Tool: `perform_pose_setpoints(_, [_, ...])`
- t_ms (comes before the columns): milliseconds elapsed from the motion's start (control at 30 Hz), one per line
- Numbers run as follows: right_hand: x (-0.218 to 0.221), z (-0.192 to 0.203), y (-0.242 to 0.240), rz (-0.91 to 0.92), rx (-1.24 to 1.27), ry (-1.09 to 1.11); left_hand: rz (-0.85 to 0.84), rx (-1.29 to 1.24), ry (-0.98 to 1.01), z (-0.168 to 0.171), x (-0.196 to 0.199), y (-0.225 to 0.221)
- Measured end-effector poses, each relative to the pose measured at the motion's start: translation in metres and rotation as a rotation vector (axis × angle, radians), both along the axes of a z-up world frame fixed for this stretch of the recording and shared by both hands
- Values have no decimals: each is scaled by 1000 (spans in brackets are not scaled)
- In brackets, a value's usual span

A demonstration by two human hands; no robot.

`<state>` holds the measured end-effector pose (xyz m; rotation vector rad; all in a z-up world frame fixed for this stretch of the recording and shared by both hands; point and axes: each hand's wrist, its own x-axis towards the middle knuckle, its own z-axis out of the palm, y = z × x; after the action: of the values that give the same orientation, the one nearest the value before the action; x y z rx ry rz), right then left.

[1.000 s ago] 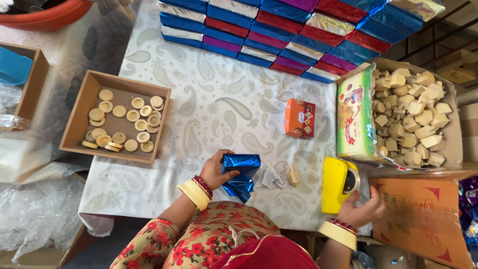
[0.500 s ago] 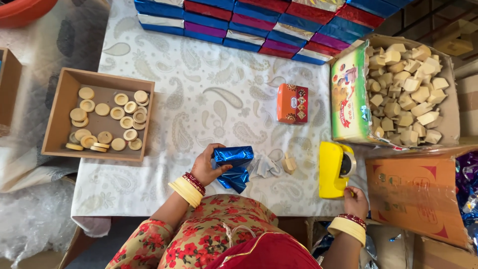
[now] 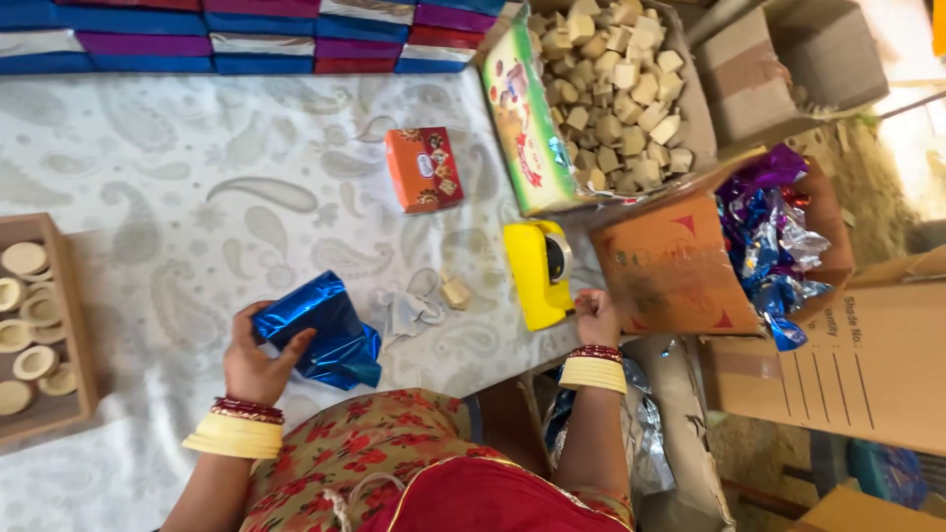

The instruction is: The recorder is packaging small wooden items and other products into boxes and wrapping them in decorative blue foil at a factory station.

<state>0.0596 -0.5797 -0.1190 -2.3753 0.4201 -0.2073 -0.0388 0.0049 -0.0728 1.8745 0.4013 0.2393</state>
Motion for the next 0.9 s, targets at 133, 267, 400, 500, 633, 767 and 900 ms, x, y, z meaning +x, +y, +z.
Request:
perform_pose_setpoints(133, [-16,-16,-11,-133,379,-24,114,13,64,0,4,0])
perform_pose_setpoints(267, [-28,5,11,-312,614,80,217,-279,-156,-19,17,1])
perform_pose_setpoints(400, [-29,9,16,-338,684,107,275,-191,-51,-3,36,7])
perform_pose_setpoints(500, [-31,16,22,-333,753,104,239,-61,-37,0,48,10])
perform_pose_setpoints(633, [-34,21,26,-306,939,93,159,-157,-89,-4,59,15])
perform_pose_setpoints(767, [-43,12,27,-201,1139,-36,113,-9,-47,-9,64,25])
perform_pose_setpoints(900, [-47,-3,20,-129,1171,-79,126,30,39,1,63,24])
